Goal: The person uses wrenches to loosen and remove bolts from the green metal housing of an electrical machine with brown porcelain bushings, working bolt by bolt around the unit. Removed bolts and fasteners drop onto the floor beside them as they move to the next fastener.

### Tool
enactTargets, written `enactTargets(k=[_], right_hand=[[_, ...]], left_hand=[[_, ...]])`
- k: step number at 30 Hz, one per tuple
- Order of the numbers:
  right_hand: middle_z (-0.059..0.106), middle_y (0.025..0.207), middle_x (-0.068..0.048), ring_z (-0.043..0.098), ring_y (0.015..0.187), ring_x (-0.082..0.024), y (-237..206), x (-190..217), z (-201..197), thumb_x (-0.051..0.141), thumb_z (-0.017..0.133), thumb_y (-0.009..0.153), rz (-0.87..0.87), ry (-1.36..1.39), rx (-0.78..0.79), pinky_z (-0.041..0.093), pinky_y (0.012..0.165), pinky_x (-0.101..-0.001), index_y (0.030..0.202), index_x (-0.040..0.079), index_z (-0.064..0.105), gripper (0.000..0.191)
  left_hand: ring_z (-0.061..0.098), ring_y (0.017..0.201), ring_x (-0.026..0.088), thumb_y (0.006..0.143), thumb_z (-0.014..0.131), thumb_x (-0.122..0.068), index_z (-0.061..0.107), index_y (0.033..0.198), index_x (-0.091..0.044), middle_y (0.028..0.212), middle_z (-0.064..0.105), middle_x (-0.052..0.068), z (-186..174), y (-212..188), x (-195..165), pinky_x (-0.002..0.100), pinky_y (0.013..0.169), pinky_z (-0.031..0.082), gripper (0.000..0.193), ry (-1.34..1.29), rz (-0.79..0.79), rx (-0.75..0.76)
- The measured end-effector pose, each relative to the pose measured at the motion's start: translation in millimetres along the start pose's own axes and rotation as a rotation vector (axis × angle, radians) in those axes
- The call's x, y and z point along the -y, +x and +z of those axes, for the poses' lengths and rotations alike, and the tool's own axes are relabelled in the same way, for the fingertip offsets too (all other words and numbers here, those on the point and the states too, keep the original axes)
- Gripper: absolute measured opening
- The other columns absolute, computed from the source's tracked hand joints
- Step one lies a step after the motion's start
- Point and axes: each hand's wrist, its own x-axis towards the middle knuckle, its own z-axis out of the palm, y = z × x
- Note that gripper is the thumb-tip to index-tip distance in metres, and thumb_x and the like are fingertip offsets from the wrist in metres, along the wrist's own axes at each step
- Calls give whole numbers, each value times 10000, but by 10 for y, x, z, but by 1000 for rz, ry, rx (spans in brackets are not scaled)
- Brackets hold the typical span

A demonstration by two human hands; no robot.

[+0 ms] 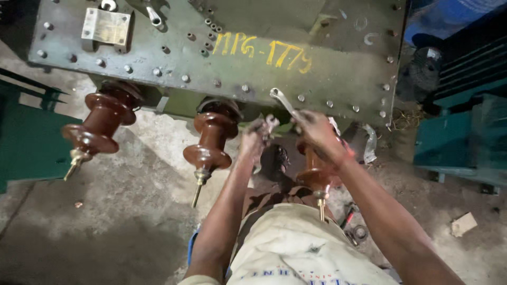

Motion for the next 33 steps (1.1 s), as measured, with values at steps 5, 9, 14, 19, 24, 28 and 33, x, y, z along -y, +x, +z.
enactTargets(k=[5, 9, 14, 19, 24, 28, 33], right_hand=[[767, 959, -149, 724, 847, -319, 2, 66, -669, 607, 516, 1000, -68, -670, -81, 564, 758, -470, 1267, 253, 742, 498], [759, 832, -224, 761, 814, -352, 312, 144, -1002, 591, 405, 1072, -24, -1118, 59, 577, 831, -478, 1349, 364, 709, 470], [756, 972, -194, 708, 873, -391, 379, 379, -964, 529, 497, 1028, -248, -1010, 15, 552, 818, -531, 1228, 204, 763, 466], [745, 933, -206, 705, 787, -276, -73, -121, -200, 237, 665, 949, -119, -425, -244, 558, 714, -463, 1231, 32, 703, 351], [765, 918, -126, 687, 727, -120, -143, -396, -309, 172, 581, 918, -188, 0, -249, 556, 610, -339, 1154, 37, 702, 298], [726, 978, -240, 692, 858, -401, 178, -22, -851, 458, 518, 1063, -247, -894, -59, 533, 778, -512, 1160, 107, 760, 437], [741, 979, -208, 685, 880, -448, 682, 424, -1066, 434, 534, 997, -526, -1092, 62, 532, 796, -556, 1147, 149, 761, 394]], left_hand=[[661, 616, 190, 924, 658, -62, 677, 1088, -30, 880, 721, 112, 210, 379, 404, 308, 455, 478, 168, -125, -126, 118], [674, 666, 217, 947, 698, -34, 677, 1017, 100, 845, 679, 166, 351, 598, 496, 325, 499, 494, 153, -197, -41, 235], [668, 694, 233, 946, 678, -31, 662, 950, 123, 845, 685, 203, 341, 655, 415, 332, 543, 519, 155, -200, -192, 233], [646, 713, 259, 883, 591, 27, 592, 1008, 64, 868, 651, 187, 671, 651, 676, 368, 621, 579, 130, -766, -284, 218], [641, 725, 287, 889, 623, 1, 571, 1007, 89, 918, 671, 262, 717, 664, 592, 360, 600, 567, 156, -641, -329, 72], [717, 773, 266, 852, 664, 5, 632, 912, 112, 913, 694, 253, 692, 423, 285, 334, 620, 586, 126, -548, -183, 180], [638, 610, 166, 738, 879, -258, 699, 844, 5, 741, 643, 78, 1069, 188, 23, 302, 460, 446, 336, -37, -12, -162]])
